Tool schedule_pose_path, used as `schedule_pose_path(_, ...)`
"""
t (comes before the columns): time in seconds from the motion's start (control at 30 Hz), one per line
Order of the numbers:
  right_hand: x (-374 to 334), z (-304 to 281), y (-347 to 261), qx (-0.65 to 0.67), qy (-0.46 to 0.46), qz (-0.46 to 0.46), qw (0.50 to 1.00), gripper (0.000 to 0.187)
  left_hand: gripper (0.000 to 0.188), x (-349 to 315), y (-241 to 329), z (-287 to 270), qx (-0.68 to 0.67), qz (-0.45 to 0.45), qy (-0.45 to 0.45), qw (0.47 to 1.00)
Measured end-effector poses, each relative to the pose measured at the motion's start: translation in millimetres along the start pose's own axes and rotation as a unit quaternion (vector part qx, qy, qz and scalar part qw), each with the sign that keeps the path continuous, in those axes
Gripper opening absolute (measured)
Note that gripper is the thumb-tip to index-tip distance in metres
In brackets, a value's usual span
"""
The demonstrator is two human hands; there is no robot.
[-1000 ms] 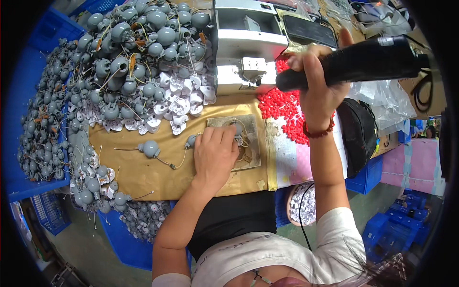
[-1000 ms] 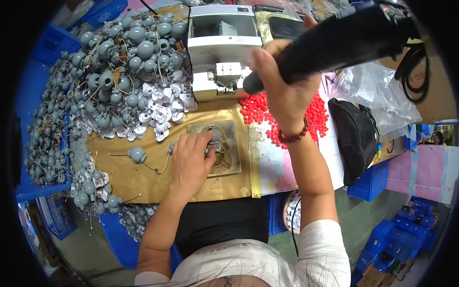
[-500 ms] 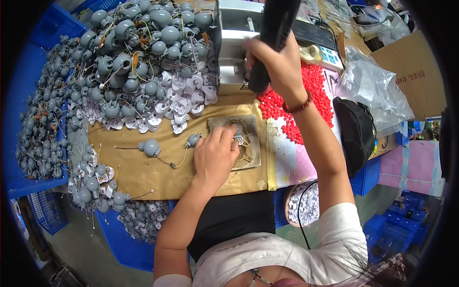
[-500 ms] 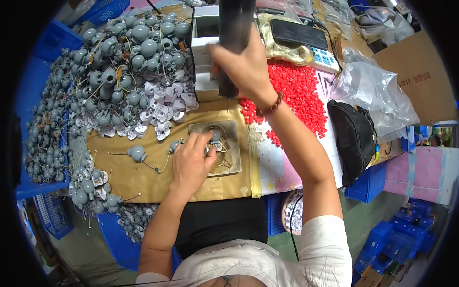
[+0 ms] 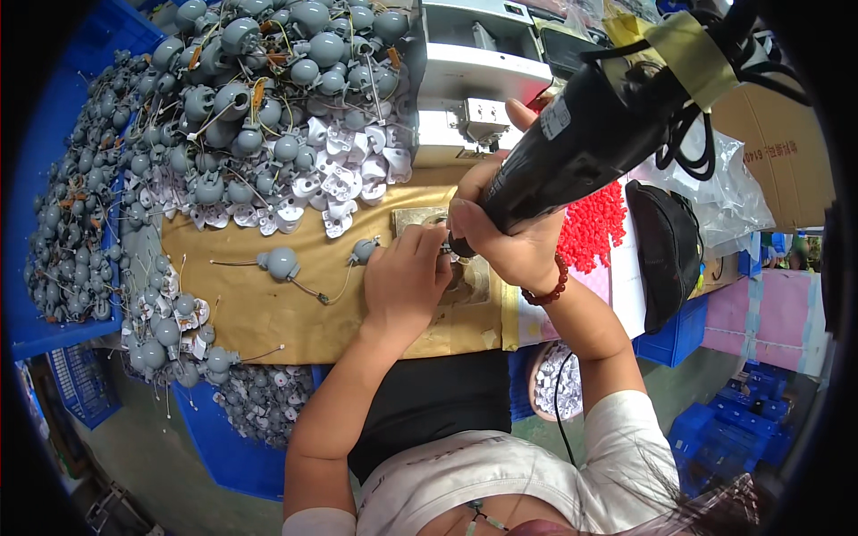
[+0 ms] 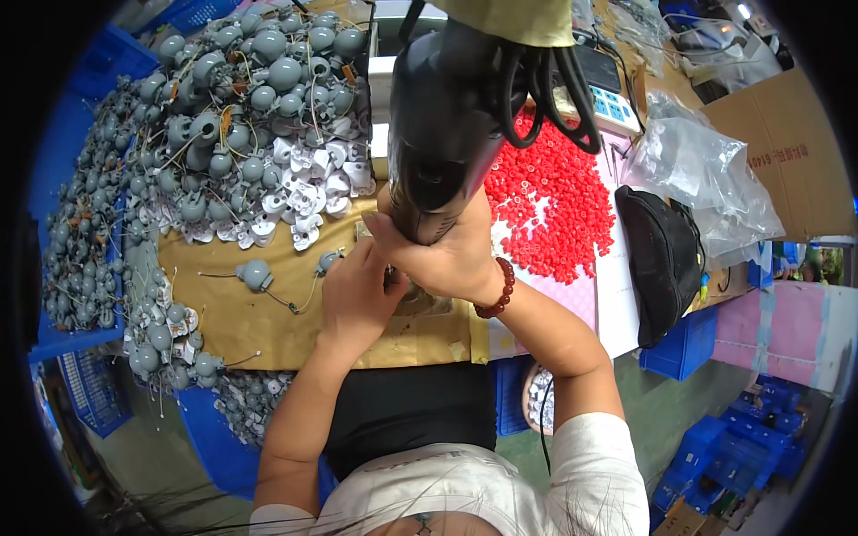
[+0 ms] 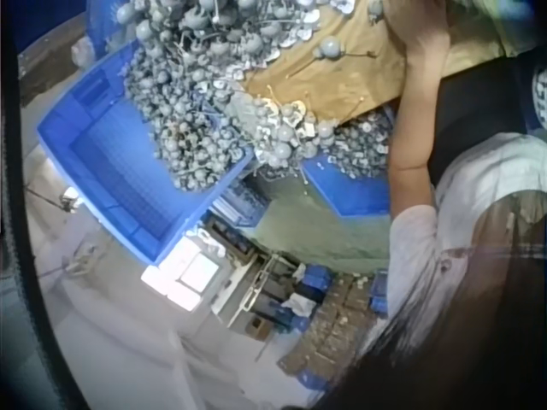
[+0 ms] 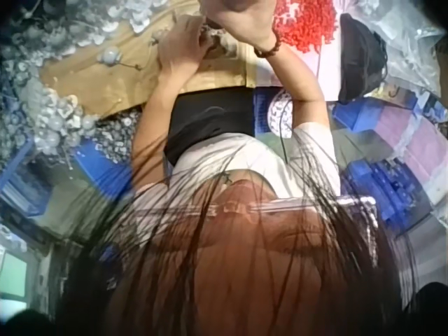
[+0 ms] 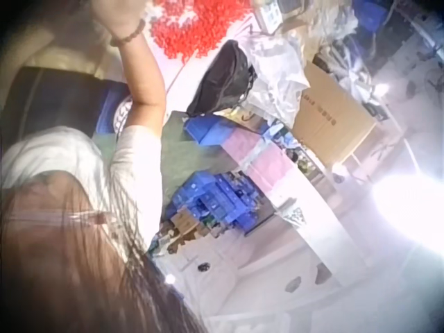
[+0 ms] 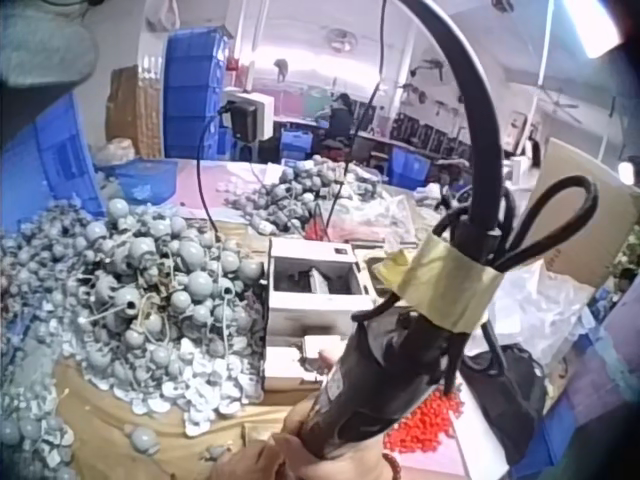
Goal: Assembling spherical toy components using an electric screwdriver at a workstation.
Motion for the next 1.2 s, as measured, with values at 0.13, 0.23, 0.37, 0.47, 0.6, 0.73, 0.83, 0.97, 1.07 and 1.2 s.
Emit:
schedule_pose_path(0.13,-5,3,3,-0.062,-0.043,-0.040,0.996,0.076,0.032,0,-2,0,-0.006,0.000,0.000,1.000)
schedule_pose_path(0.23,-11,4,9,-0.092,-0.064,-0.063,0.992,0.088,0.035,-2,-3,0,0.005,-0.002,-0.010,1.000)
schedule_pose_path(0.37,-19,4,19,-0.126,-0.079,-0.073,0.986,0.076,0.034,-2,-5,1,0.002,0.007,-0.007,1.000)
schedule_pose_path(0.47,-21,7,17,-0.088,-0.067,-0.044,0.993,0.034,0.031,-1,-4,1,0.000,0.016,0.001,1.000)
schedule_pose_path(0.6,-25,9,22,-0.066,-0.071,-0.043,0.994,0.033,0.030,-1,-6,1,-0.015,0.008,0.005,1.000)
schedule_pose_path(0.73,-26,6,21,-0.073,-0.055,-0.054,0.994,0.064,0.031,-1,-6,1,-0.014,-0.011,-0.014,1.000)
schedule_pose_path(0.83,-16,-1,6,-0.073,-0.003,-0.022,0.997,0.073,0.033,1,0,0,-0.013,-0.027,-0.012,0.999)
schedule_pose_path(0.97,-4,-49,14,-0.038,0.189,0.079,0.978,0.033,0.034,2,2,-4,-0.013,-0.037,-0.008,0.999)
schedule_pose_path(1.07,-15,-94,44,-0.057,0.245,0.068,0.965,0.028,0.035,-1,0,-3,-0.025,-0.025,-0.021,0.999)
schedule_pose_path(1.2,-38,-89,57,-0.077,0.263,0.056,0.960,0.045,0.034,-9,1,-4,-0.008,0.025,0.009,1.000)
Point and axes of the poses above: each hand's wrist, its own x-axis towards the middle knuckle, its own z-axis out of the palm, y = z × x, the point moved 4 cm from there along x, towards the middle knuckle, and after that the axes turned 9 degrees about -y, right-handed, at the moved point
